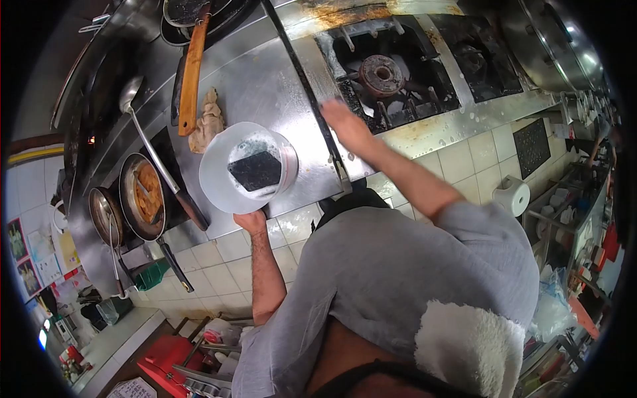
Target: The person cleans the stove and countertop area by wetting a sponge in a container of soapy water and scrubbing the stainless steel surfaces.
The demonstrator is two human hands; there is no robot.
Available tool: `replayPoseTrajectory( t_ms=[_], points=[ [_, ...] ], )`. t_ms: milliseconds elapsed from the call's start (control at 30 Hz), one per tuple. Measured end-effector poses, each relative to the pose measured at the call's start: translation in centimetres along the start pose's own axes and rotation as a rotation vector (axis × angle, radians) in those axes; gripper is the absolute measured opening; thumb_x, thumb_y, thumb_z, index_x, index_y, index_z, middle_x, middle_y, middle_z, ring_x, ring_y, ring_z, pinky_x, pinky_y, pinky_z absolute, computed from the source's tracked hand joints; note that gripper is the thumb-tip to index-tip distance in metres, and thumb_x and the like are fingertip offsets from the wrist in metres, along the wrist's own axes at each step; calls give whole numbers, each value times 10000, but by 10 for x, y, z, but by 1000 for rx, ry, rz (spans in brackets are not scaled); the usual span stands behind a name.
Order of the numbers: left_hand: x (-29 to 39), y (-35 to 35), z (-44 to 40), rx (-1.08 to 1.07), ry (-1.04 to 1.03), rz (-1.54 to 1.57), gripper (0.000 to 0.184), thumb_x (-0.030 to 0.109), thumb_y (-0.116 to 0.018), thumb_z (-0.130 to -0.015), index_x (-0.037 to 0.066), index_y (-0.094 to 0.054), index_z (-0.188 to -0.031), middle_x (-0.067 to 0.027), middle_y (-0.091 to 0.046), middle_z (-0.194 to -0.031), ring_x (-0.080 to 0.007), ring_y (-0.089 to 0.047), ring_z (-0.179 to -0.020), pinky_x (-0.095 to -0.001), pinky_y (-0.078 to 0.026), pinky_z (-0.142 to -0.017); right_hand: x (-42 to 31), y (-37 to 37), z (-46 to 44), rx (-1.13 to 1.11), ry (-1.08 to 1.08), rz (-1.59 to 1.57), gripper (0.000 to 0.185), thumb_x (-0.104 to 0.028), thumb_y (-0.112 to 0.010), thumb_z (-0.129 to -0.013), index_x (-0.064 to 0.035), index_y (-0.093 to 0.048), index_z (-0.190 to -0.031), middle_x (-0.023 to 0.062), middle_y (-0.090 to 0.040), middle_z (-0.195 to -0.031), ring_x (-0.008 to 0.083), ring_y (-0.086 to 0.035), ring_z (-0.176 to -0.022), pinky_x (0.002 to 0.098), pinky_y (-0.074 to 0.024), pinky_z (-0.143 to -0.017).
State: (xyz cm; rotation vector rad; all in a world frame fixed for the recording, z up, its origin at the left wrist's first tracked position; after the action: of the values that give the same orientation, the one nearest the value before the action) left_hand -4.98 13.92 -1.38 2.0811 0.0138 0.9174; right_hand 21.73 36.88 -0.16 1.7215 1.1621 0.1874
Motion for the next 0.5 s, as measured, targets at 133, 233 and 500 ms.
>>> replayPoseTrajectory(
  t_ms=[133,233,500],
  points=[
    [6,-4,-3,-39,-21,-1,210,138,-578,-789,-17,-634,-919,-183,-652,-885,-398,-598,-835,-444,-458,-705,67,-28,-129,63,-120,-92,127,-47,-432,-803,-5,-553,-803,168,-572,-903,336,-527,-929,410,-430,-830],
    [2,-1,2,-43,-46,-43,213,155,-587,-788,-12,-637,-911,-176,-654,-870,-393,-600,-828,-444,-459,-701,58,-28,-116,-6,-145,-6,166,-36,-454,-787,25,-576,-882,193,-572,-995,337,-530,-954,416,-430,-863],
    [21,2,-5,6,-63,7,205,166,-633,-758,7,-650,-886,-157,-659,-858,-365,-612,-799,-426,-468,-687,79,-41,-123,-30,-117,-26,235,-65,-441,-837,40,-577,-998,195,-559,-1045,342,-521,-1015,436,-432,-874]
  ],
)
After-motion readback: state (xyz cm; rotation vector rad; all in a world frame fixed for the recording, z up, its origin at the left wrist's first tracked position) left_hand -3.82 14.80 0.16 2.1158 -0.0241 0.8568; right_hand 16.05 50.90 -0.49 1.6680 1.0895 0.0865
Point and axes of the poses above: each hand's wrist, its own z-axis away from the middle knuckle, its own y-axis out of the back of the hand, x = y × z, the point moved 9 cm from there along -z, towards the middle knuckle
